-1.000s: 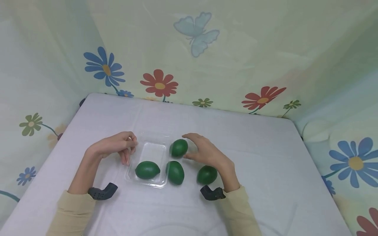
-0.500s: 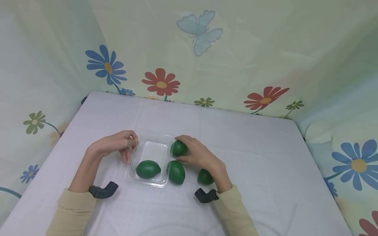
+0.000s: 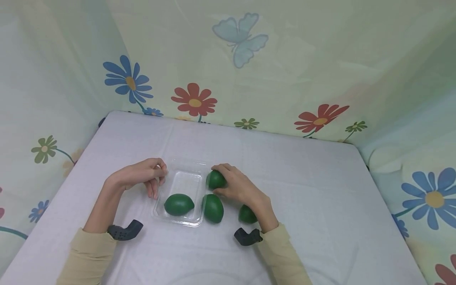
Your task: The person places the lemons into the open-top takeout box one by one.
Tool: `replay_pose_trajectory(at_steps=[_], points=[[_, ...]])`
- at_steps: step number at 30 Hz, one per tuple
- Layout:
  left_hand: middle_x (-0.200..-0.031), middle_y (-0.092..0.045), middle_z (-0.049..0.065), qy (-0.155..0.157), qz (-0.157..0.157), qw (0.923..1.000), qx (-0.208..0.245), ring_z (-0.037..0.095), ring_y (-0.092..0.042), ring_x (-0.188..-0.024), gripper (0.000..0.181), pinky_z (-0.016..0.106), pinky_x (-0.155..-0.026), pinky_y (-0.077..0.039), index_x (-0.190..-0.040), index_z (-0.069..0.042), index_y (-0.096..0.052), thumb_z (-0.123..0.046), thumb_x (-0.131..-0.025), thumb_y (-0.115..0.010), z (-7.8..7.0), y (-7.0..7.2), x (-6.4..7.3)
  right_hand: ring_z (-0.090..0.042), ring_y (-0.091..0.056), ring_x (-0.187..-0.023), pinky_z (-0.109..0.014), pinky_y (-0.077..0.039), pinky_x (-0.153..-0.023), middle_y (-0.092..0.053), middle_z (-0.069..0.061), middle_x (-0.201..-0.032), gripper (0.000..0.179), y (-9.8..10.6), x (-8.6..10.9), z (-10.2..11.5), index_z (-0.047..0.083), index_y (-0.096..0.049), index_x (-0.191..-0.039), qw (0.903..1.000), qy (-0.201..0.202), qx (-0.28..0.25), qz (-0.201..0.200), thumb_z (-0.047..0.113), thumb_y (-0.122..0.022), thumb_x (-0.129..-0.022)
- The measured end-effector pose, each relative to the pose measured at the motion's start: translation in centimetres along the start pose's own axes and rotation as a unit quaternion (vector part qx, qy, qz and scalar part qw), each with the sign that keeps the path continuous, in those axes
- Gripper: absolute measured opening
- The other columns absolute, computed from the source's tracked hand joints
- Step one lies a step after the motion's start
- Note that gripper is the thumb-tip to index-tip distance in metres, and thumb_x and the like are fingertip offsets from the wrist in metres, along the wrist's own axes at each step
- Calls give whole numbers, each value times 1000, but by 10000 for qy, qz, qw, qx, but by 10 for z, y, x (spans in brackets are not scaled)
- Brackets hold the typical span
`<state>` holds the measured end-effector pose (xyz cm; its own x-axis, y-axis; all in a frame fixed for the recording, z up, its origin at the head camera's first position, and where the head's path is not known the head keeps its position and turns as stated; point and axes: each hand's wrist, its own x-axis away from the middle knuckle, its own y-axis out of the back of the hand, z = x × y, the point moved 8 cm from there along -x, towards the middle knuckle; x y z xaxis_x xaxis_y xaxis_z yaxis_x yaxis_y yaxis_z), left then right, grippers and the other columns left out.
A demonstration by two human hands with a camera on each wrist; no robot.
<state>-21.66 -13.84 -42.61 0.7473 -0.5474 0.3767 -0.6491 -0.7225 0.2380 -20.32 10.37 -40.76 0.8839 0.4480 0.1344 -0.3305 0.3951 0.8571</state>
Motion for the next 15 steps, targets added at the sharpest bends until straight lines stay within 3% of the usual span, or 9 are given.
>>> replay_pose_trajectory(at_steps=[7,15], points=[[-82,-63,18,35,13,10000,22,22,-68,-53,22,32,-52,-59,-109,11,-47,-9,-103,-42,-1,-1,-1,-30,-56,-130,-46,-52,-107,-53,-10,-148,67,10,4,-5,15,-53,-146,9998,-160,69,-62,21,-83,-86],[-83,-63,18,36,41,10000,-9,23,-69,-54,23,33,-52,-59,-111,11,-47,-10,-103,-43,-2,0,1,-31,-60,-128,-50,-53,-105,-56,-12,-146,66,39,16,-5,13,-53,-144,9992,-250,70,-295,26,-83,-87]])
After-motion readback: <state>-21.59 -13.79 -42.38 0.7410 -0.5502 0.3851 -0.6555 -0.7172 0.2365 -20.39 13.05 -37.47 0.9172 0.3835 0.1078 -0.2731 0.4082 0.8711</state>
